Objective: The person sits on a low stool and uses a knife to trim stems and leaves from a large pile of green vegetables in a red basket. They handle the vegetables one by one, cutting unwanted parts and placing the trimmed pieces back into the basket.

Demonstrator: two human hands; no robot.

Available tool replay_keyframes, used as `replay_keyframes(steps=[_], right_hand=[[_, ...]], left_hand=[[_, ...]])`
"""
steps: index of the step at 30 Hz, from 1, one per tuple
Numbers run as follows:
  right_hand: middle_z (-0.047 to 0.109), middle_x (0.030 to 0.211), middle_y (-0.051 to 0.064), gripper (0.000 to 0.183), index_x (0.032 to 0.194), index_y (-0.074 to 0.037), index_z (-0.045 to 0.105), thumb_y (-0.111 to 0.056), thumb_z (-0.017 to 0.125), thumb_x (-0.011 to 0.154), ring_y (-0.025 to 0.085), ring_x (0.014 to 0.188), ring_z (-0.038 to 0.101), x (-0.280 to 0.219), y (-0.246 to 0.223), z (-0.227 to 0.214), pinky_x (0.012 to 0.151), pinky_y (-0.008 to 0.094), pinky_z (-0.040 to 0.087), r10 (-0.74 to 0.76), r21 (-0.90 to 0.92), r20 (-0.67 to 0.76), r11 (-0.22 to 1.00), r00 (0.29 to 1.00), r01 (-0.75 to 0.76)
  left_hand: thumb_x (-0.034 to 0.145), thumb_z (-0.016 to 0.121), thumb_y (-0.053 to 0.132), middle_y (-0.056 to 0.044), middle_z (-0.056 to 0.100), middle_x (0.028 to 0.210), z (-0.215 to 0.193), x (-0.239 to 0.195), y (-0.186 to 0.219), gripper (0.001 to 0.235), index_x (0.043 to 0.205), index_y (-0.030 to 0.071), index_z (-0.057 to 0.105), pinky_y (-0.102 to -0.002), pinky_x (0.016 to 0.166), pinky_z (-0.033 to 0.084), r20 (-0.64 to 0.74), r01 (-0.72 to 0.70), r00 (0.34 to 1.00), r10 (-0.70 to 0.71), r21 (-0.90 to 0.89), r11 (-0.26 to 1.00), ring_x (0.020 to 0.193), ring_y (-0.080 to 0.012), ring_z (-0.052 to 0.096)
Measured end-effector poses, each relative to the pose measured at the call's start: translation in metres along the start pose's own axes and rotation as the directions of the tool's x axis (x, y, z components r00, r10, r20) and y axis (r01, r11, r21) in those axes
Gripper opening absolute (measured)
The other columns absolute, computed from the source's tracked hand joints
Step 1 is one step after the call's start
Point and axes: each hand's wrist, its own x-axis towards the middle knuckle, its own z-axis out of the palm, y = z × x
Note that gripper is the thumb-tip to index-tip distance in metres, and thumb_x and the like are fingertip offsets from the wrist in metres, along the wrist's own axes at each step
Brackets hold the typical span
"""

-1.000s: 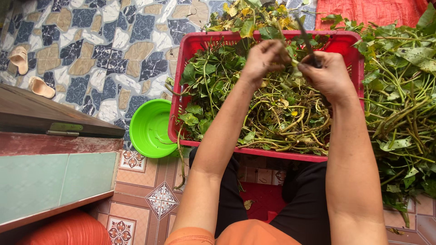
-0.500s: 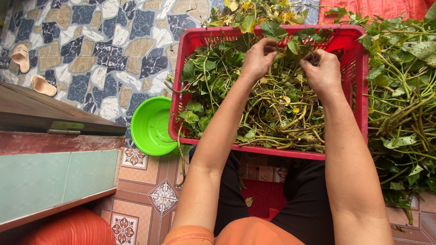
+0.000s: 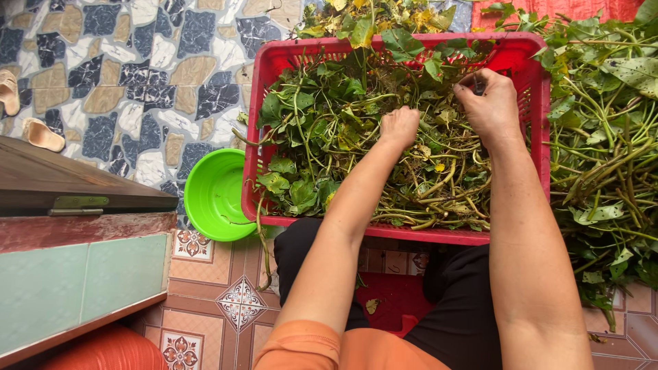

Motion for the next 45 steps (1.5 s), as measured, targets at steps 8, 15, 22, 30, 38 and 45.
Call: replay_keyframes(steps=[8, 15, 22, 30, 38, 45], right_hand=[[0.074, 0.099, 0.016, 0.020, 0.112, -0.007, 0.076, -0.021, 0.070, 0.099, 0.025, 0.088, 0.068, 0.005, 0.013, -0.006, 0.080, 0.045, 0.051, -0.001, -0.360, 0.026, 0.933, 1.000, 0.011], [0.069, 0.083, 0.019, 0.018, 0.110, -0.007, 0.072, -0.023, 0.066, 0.106, 0.016, 0.064, 0.056, 0.009, 0.028, 0.001, 0.057, 0.036, 0.041, 0.212, -0.045, 0.310, 0.977, 0.927, -0.209], [0.073, 0.083, 0.011, 0.011, 0.110, -0.003, 0.069, -0.013, 0.065, 0.106, 0.008, 0.052, 0.054, -0.003, 0.001, -0.008, 0.046, 0.022, 0.040, -0.022, 0.527, 0.404, 0.823, 0.914, -0.213], [0.070, 0.081, 0.015, 0.016, 0.107, 0.003, 0.066, -0.012, 0.062, 0.110, 0.013, 0.052, 0.060, -0.007, 0.002, -0.024, 0.047, 0.025, 0.046, -0.011, 0.694, 0.423, 0.647, 0.906, -0.316], [0.068, 0.080, 0.009, 0.012, 0.104, 0.001, 0.066, -0.008, 0.062, 0.111, 0.013, 0.059, 0.063, 0.000, 0.009, -0.024, 0.046, 0.025, 0.044, 0.094, 0.588, 0.235, 0.779, 0.967, -0.219], [0.063, 0.076, 0.003, 0.017, 0.096, -0.009, 0.059, -0.016, 0.061, 0.112, 0.010, 0.059, 0.060, 0.020, 0.030, -0.053, 0.048, 0.026, 0.045, 0.208, 0.622, -0.130, 0.779, 0.970, -0.084]], left_hand=[[0.091, 0.067, 0.008, -0.005, 0.078, 0.103, 0.001, 0.029, -0.015, 0.014, 0.097, 0.013, 0.078, -0.035, 0.083, 0.061, 0.197, 0.096, 0.980, 0.002, -0.488, 0.867, 0.089, -0.0164, 0.075], [0.085, 0.078, 0.019, -0.005, 0.081, 0.090, -0.123, 0.004, 0.006, 0.015, 0.095, 0.008, 0.076, -0.032, 0.080, 0.061, -0.072, -0.224, 0.971, 0.226, -0.596, 0.771, 0.081, -0.0141, 0.077], [0.091, 0.073, 0.020, -0.006, 0.082, 0.088, -0.140, -0.030, 0.018, 0.016, 0.098, 0.006, 0.074, -0.033, 0.080, 0.063, -0.382, -0.439, 0.895, 0.231, -0.653, 0.618, 0.081, -0.0135, 0.078], [0.087, 0.073, 0.021, -0.005, 0.075, 0.086, -0.139, -0.048, 0.040, 0.014, 0.093, 0.008, 0.071, -0.032, 0.073, 0.064, -0.516, -0.534, 0.824, 0.236, -0.565, 0.629, 0.076, -0.0154, 0.076], [0.093, 0.069, 0.021, -0.005, 0.065, 0.102, -0.124, -0.056, 0.060, 0.020, 0.109, 0.013, 0.061, -0.039, 0.081, 0.061, -0.636, -0.605, 0.693, 0.339, -0.258, 0.753, 0.090, -0.0267, 0.072], [0.097, 0.058, 0.011, -0.006, 0.064, 0.111, -0.083, -0.036, 0.055, 0.022, 0.119, 0.014, 0.060, -0.035, 0.083, 0.062, -0.482, -0.573, 0.756, 0.444, -0.159, 0.804, 0.099, -0.0219, 0.072]])
